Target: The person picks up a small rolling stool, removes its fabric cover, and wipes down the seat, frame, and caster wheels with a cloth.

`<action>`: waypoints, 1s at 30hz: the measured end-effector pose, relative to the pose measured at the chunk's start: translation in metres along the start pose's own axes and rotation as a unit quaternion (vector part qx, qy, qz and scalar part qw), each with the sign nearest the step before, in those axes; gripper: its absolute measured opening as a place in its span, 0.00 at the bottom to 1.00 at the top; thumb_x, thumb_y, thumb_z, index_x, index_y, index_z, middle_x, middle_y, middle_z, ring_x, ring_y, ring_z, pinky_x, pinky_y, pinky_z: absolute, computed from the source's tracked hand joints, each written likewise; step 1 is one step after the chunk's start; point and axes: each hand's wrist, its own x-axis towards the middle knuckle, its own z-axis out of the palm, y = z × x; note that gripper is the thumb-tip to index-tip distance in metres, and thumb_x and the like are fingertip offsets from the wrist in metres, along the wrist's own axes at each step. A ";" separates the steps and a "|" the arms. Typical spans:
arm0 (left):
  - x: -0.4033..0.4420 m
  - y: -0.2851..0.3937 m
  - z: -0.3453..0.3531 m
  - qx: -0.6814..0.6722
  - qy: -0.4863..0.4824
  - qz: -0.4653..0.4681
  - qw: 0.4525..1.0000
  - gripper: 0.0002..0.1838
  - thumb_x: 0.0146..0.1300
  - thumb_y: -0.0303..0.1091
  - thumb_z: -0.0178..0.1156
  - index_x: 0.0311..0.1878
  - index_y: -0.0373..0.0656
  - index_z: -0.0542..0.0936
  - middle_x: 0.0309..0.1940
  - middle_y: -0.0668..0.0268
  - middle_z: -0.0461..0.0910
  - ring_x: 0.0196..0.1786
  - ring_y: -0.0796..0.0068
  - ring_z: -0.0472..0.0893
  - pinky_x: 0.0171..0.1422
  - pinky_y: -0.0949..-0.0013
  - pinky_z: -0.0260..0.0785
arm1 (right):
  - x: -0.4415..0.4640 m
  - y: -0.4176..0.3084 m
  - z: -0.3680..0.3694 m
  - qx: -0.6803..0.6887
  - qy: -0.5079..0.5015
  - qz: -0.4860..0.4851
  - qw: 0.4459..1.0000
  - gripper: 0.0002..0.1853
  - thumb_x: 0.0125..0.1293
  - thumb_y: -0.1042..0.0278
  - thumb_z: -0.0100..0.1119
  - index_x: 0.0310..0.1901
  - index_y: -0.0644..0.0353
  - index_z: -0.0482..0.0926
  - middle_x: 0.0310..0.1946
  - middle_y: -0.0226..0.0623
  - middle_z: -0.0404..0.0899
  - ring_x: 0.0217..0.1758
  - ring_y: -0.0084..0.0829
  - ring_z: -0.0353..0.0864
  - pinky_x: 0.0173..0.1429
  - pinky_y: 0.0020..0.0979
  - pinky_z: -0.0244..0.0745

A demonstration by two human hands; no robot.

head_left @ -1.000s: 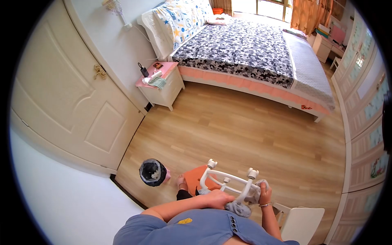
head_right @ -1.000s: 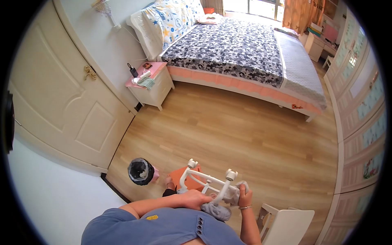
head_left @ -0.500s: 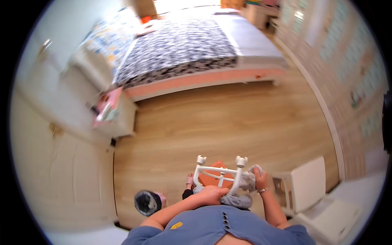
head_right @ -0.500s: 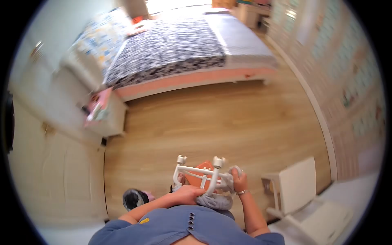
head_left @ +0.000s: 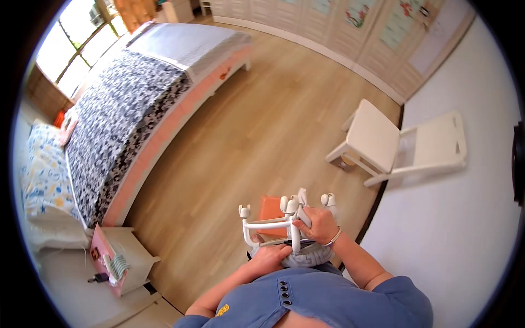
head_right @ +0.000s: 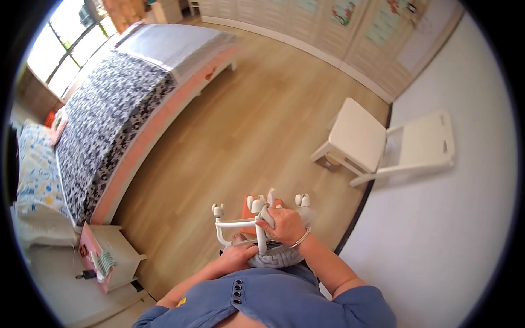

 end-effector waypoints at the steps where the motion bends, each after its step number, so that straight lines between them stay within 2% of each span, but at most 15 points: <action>1: 0.005 -0.004 0.003 0.002 -0.035 0.016 0.999 0.21 0.44 0.35 0.62 0.43 0.42 0.70 0.38 0.56 0.76 0.42 0.51 0.77 0.42 0.54 0.70 | -0.010 0.005 0.003 0.007 0.034 0.025 0.999 0.20 0.62 0.50 0.56 0.28 0.62 0.73 0.22 0.47 0.77 0.25 0.46 0.78 0.28 0.39 0.72; 2: 0.011 -0.006 0.006 0.005 -0.067 0.031 0.997 0.21 0.44 0.35 0.62 0.44 0.42 0.70 0.38 0.56 0.76 0.42 0.51 0.77 0.42 0.54 0.70 | -0.021 0.009 0.002 0.004 0.036 0.037 0.999 0.20 0.62 0.50 0.56 0.28 0.62 0.73 0.22 0.47 0.77 0.25 0.46 0.78 0.28 0.39 0.72; 3: 0.014 0.000 0.003 -0.002 -0.078 0.032 0.996 0.20 0.43 0.35 0.63 0.41 0.42 0.71 0.36 0.58 0.76 0.43 0.53 0.77 0.43 0.56 0.70 | -0.029 0.008 -0.003 0.017 0.050 0.085 0.995 0.20 0.62 0.50 0.55 0.28 0.62 0.73 0.21 0.46 0.76 0.24 0.46 0.78 0.28 0.40 0.71; 5: 0.028 0.000 0.009 -0.004 -0.110 0.041 0.993 0.20 0.43 0.35 0.63 0.41 0.42 0.71 0.36 0.57 0.76 0.43 0.52 0.77 0.43 0.56 0.70 | -0.045 0.015 -0.011 0.039 0.071 0.156 0.984 0.20 0.63 0.49 0.54 0.30 0.61 0.74 0.20 0.46 0.76 0.22 0.46 0.78 0.26 0.40 0.71; 8: 0.045 0.004 0.012 0.008 -0.149 0.042 0.988 0.20 0.43 0.35 0.63 0.41 0.43 0.71 0.36 0.56 0.75 0.42 0.51 0.77 0.44 0.55 0.69 | -0.059 0.027 -0.016 0.073 0.114 0.183 0.974 0.20 0.64 0.49 0.53 0.31 0.61 0.75 0.20 0.46 0.77 0.23 0.46 0.78 0.26 0.40 0.72; 12: 0.071 0.013 0.021 0.010 -0.160 0.061 0.985 0.20 0.44 0.35 0.63 0.43 0.42 0.71 0.37 0.55 0.75 0.42 0.51 0.77 0.44 0.54 0.69 | -0.067 0.053 -0.023 0.026 0.134 0.167 0.977 0.20 0.64 0.49 0.52 0.32 0.61 0.76 0.19 0.46 0.76 0.22 0.47 0.78 0.26 0.40 0.71; 17: 0.125 0.036 0.034 0.024 -0.191 0.053 0.980 0.21 0.45 0.35 0.62 0.44 0.42 0.71 0.38 0.54 0.76 0.43 0.50 0.76 0.45 0.54 0.69 | -0.082 0.101 -0.052 0.065 0.131 0.195 0.970 0.21 0.65 0.49 0.52 0.32 0.63 0.75 0.18 0.47 0.76 0.22 0.47 0.77 0.25 0.40 0.71; 19: 0.146 0.043 0.040 0.030 -0.188 0.048 0.981 0.19 0.44 0.35 0.64 0.40 0.42 0.71 0.35 0.56 0.74 0.44 0.52 0.75 0.47 0.56 0.67 | -0.087 0.122 -0.065 0.071 0.146 0.206 0.965 0.21 0.65 0.49 0.52 0.32 0.63 0.74 0.18 0.47 0.75 0.21 0.47 0.77 0.25 0.40 0.70; 23: 0.179 0.060 0.050 0.055 -0.198 0.051 0.977 0.18 0.43 0.34 0.64 0.39 0.42 0.71 0.35 0.56 0.75 0.44 0.52 0.75 0.48 0.57 0.67 | -0.097 0.151 -0.086 0.061 0.147 0.207 0.965 0.20 0.65 0.51 0.51 0.32 0.63 0.74 0.17 0.46 0.75 0.20 0.47 0.76 0.24 0.40 0.70; 30: 0.229 0.079 0.053 0.062 -0.221 0.113 0.967 0.21 0.44 0.34 0.64 0.42 0.41 0.71 0.38 0.55 0.76 0.45 0.51 0.75 0.49 0.54 0.68 | -0.110 0.175 -0.119 0.070 0.189 0.226 0.953 0.18 0.66 0.52 0.51 0.33 0.62 0.75 0.19 0.46 0.75 0.22 0.47 0.76 0.26 0.39 0.70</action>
